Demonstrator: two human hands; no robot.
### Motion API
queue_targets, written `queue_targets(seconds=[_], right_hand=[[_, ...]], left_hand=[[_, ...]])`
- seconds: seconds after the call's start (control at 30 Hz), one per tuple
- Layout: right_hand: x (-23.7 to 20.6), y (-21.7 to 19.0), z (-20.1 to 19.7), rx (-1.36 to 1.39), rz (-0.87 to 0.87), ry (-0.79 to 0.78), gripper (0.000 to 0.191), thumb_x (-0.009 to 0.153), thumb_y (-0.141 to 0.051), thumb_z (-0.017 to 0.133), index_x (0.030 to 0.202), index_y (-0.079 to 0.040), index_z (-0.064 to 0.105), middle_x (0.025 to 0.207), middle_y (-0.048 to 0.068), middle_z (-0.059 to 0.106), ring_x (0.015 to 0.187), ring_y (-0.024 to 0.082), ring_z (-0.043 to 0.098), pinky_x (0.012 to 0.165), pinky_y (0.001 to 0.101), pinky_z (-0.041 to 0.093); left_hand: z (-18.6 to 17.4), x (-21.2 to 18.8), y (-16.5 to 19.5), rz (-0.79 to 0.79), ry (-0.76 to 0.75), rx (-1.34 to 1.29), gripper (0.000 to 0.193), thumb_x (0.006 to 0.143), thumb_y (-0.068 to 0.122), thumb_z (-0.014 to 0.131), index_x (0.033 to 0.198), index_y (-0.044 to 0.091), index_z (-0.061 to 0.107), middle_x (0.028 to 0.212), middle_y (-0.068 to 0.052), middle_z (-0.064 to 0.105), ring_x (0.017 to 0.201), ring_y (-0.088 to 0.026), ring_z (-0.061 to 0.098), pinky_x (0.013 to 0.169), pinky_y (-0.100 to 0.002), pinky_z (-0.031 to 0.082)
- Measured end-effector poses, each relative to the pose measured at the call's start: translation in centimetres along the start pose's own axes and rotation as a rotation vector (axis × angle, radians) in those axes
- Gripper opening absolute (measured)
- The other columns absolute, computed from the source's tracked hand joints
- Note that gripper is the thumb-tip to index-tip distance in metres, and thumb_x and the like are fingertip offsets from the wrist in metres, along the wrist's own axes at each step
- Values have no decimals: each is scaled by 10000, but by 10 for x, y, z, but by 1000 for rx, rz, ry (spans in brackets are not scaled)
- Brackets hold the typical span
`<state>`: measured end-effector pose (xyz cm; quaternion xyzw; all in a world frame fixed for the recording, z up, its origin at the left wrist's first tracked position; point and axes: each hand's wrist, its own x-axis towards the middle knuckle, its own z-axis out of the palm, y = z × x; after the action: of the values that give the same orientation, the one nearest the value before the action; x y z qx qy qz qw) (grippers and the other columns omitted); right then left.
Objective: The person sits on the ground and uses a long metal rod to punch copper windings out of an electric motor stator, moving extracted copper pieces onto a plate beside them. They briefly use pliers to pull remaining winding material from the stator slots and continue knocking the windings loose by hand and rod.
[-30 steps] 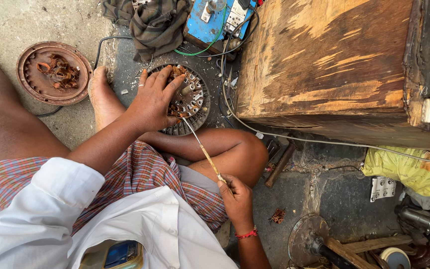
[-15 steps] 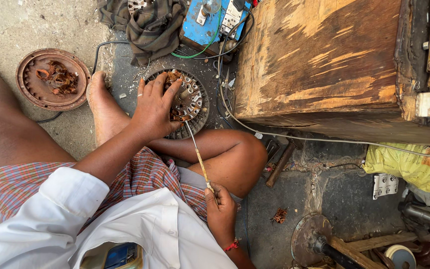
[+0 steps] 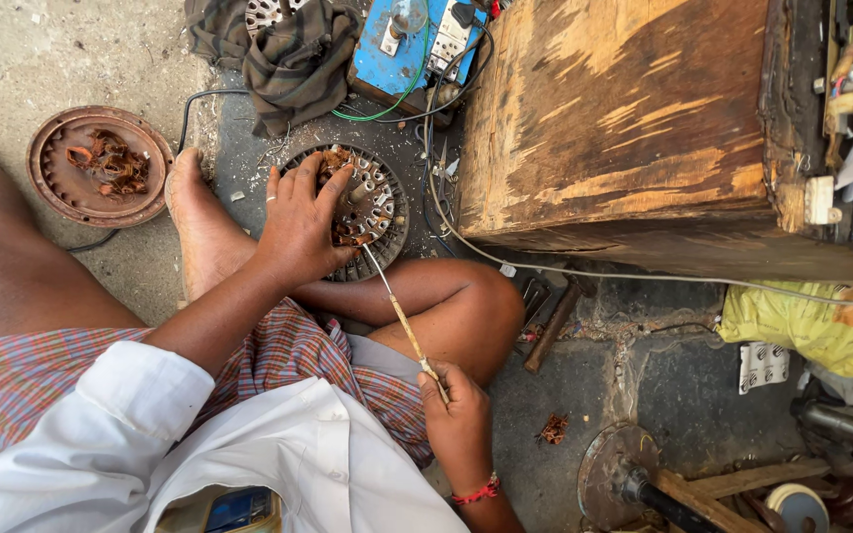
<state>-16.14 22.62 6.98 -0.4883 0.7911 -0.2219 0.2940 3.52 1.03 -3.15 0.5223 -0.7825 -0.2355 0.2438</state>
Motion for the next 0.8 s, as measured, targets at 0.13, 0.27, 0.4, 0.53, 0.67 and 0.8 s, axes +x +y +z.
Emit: queue_targets(seconds=[0.13, 0.27, 0.4, 0.53, 0.67, 0.8], right_hand=[[-3, 9, 9, 46, 3, 22, 199, 914, -171, 710, 1014, 0, 727, 858, 131, 780, 726, 201, 742, 658, 334, 571], [-12, 28, 39, 209, 44, 38, 204, 944, -163, 702, 1060, 3, 722, 854, 87, 775, 752, 134, 687, 683, 309, 570], [-21, 51, 67, 282, 46, 56, 215, 951, -148, 694, 1100, 7, 710, 833, 48, 748, 716, 66, 626, 646, 267, 542], [-21, 67, 83, 343, 133, 31, 228, 957, -141, 697, 1133, 3, 709, 779, 24, 700, 634, 50, 530, 573, 244, 473], [-14, 78, 80, 578, 44, 2, 224, 998, -107, 686, 1170, 36, 678, 944, -26, 690, 770, 20, 556, 682, 211, 498], [-11, 83, 71, 607, 161, -40, 222, 993, -129, 679, 1143, 32, 711, 832, -28, 633, 656, 26, 466, 554, 214, 399]], left_hand=[[-1, 0, 3, -1, 11, -13, 1180, 502, 357, 963, 1524, 141, 414, 1514, -270, 370, 1357, -481, 393, 1155, -694, 211], [-4, 0, 5, -10, 6, -13, 1188, 486, 357, 965, 1523, 149, 423, 1492, -272, 373, 1340, -484, 396, 1155, -684, 214], [-4, -2, 4, -1, 15, -23, 1178, 501, 343, 957, 1532, 139, 425, 1513, -261, 374, 1345, -475, 402, 1163, -678, 222], [-1, -2, 3, -10, 20, -11, 1159, 520, 357, 964, 1522, 132, 428, 1512, -269, 368, 1341, -474, 396, 1151, -678, 221], [1, -2, 1, -7, 20, -8, 1182, 494, 353, 969, 1521, 130, 428, 1508, -255, 372, 1347, -464, 394, 1161, -673, 218], [3, -2, 1, -30, 2, -8, 1200, 489, 363, 974, 1525, 120, 420, 1524, -251, 367, 1350, -458, 394, 1155, -670, 217]])
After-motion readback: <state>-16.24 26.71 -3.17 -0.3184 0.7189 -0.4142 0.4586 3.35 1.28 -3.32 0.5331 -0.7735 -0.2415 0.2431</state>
